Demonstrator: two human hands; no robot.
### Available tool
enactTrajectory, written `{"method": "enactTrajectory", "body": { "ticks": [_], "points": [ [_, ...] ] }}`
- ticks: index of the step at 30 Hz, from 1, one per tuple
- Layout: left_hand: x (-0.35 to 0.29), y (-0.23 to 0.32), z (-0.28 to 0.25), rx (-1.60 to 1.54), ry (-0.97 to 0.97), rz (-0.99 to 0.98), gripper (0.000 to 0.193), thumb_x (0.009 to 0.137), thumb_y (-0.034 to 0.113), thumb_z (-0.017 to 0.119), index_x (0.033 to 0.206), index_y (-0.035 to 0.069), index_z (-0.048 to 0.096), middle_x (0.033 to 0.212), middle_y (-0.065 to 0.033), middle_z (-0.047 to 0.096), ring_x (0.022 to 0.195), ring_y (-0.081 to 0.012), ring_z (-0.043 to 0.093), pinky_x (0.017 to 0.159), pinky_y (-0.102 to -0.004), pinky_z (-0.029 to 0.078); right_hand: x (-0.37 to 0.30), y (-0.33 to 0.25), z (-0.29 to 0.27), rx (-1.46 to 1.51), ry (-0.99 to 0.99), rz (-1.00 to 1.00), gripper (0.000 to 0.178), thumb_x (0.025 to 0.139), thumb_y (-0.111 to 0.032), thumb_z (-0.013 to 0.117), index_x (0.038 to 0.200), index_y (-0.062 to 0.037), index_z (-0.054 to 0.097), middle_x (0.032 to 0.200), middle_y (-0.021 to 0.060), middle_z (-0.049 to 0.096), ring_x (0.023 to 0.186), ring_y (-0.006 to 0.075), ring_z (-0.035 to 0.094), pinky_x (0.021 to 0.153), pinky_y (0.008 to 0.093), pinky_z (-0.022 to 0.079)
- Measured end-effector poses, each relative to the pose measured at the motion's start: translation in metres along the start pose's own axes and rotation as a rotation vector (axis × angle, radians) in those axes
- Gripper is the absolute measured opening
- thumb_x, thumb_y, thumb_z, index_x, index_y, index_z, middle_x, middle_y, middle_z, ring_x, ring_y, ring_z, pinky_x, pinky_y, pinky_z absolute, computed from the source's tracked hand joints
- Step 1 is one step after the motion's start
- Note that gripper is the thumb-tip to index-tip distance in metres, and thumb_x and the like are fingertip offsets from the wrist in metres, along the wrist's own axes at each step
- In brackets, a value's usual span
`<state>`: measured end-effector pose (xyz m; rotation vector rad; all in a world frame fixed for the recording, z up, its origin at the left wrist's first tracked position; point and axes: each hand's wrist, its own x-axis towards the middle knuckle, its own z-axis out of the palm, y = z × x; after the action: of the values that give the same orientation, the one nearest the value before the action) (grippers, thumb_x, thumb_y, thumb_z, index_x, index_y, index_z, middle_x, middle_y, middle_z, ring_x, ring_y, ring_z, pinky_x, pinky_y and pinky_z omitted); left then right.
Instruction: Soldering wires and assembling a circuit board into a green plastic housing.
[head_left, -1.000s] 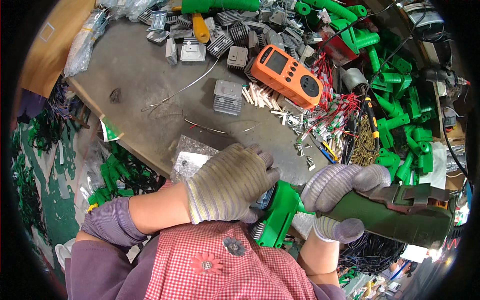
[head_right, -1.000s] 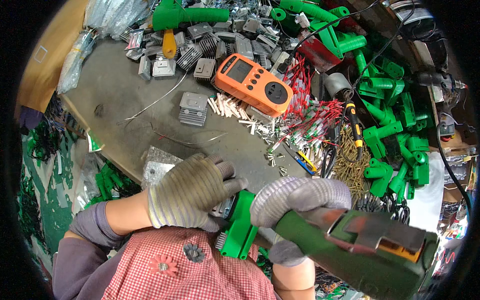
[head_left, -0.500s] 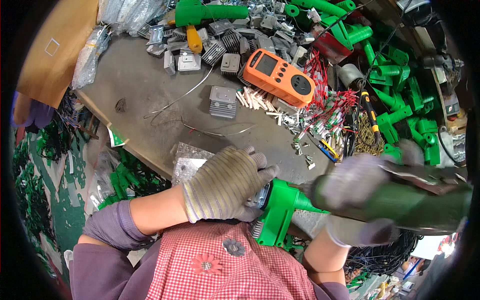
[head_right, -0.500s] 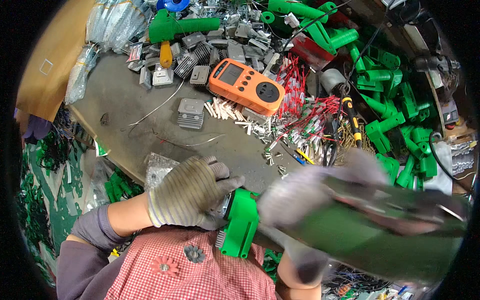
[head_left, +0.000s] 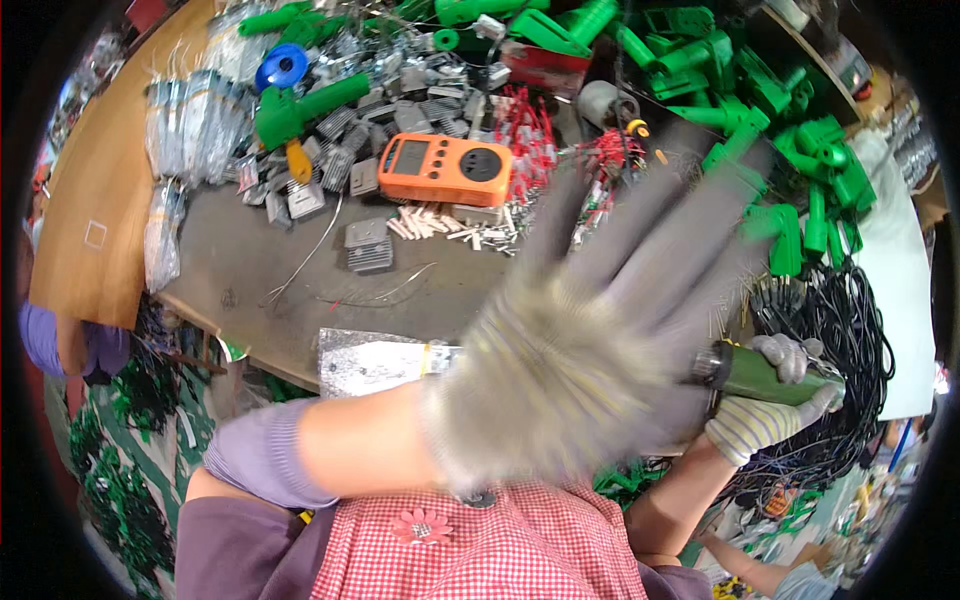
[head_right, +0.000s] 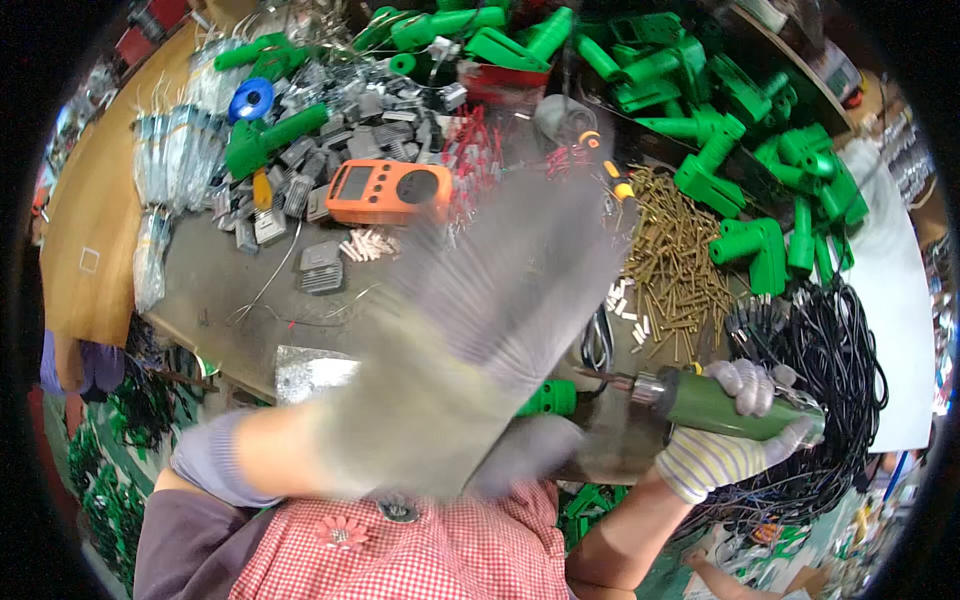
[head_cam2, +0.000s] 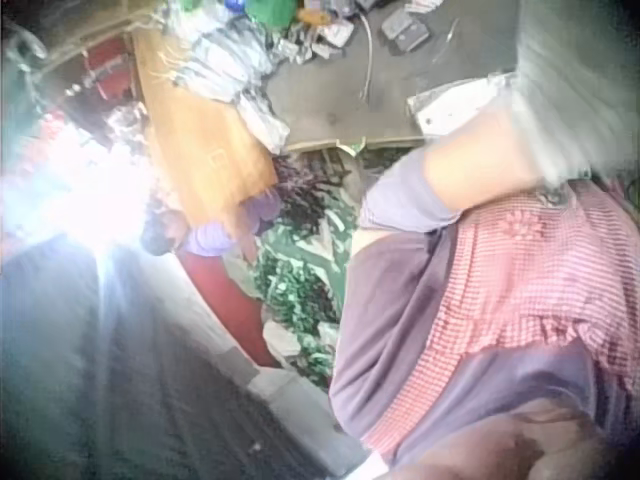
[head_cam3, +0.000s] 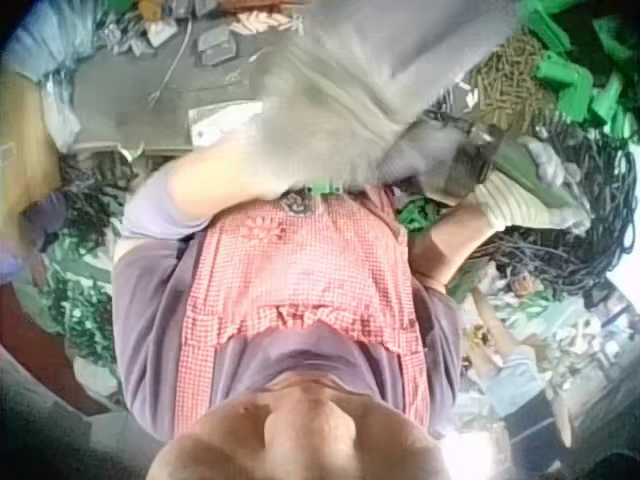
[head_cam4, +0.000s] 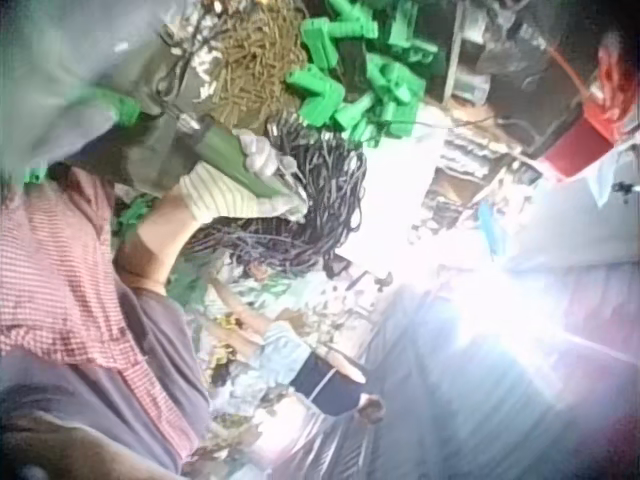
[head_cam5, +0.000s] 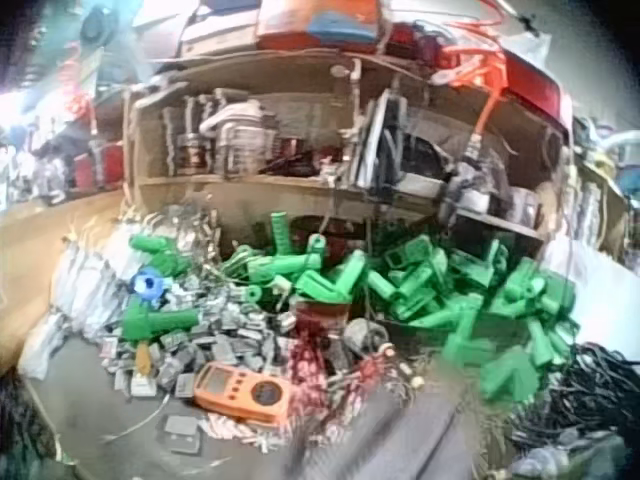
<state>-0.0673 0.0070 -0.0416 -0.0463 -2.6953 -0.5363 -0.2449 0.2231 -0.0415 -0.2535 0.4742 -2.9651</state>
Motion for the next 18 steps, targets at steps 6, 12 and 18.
{"method": "enactTrajectory", "body": {
  "ticks": [6, 12, 18],
  "points": [
    [0.001, -0.006, 0.001, -0.189, 0.103, -0.016, 0.076, 0.083, 0.034, 0.064, 0.147, -0.001, 0.039, 0.145, -0.0243, 0.044, 0.136, -0.0431, 0.041, 0.114, -0.0494, 0.031, -0.02, 0.009, -0.022, 0.047, -0.195, 0.21, 0.049, 0.093, -0.048, 0.064, 0.112, -0.0028, 0.061, 0.064, -0.0045, 0.036, 0.061, 0.0102, 0.038, 0.069, 0.032, 0.038],
    [-0.052, -0.052, -0.049, -0.172, -0.218, -0.076, 0.086, 0.065, 0.034, 0.08, 0.14, 0.005, 0.05, 0.121, -0.021, 0.058, 0.105, -0.0402, 0.058, 0.094, -0.049, 0.047, -0.046, 0.042, -0.03, 0.121, -0.201, 0.325, 0.052, 0.096, -0.051, 0.059, 0.117, -0.0039, 0.062, 0.058, -0.0047, 0.034, 0.055, 0.0104, 0.037, 0.065, 0.0321, 0.038],
    [-0.075, -0.057, -0.041, -0.1, -0.348, -0.064, 0.093, 0.058, 0.036, 0.085, 0.14, 0.007, 0.05, 0.117, -0.0194, 0.059, 0.102, -0.0372, 0.06, 0.089, -0.0482, 0.05, -0.053, 0.045, -0.022, 0.049, -0.178, 0.287, 0.052, 0.096, -0.05, 0.058, 0.115, -0.0021, 0.061, 0.058, -0.005, 0.036, 0.054, 0.0099, 0.04, 0.062, 0.0314, 0.037]
  ]
}}
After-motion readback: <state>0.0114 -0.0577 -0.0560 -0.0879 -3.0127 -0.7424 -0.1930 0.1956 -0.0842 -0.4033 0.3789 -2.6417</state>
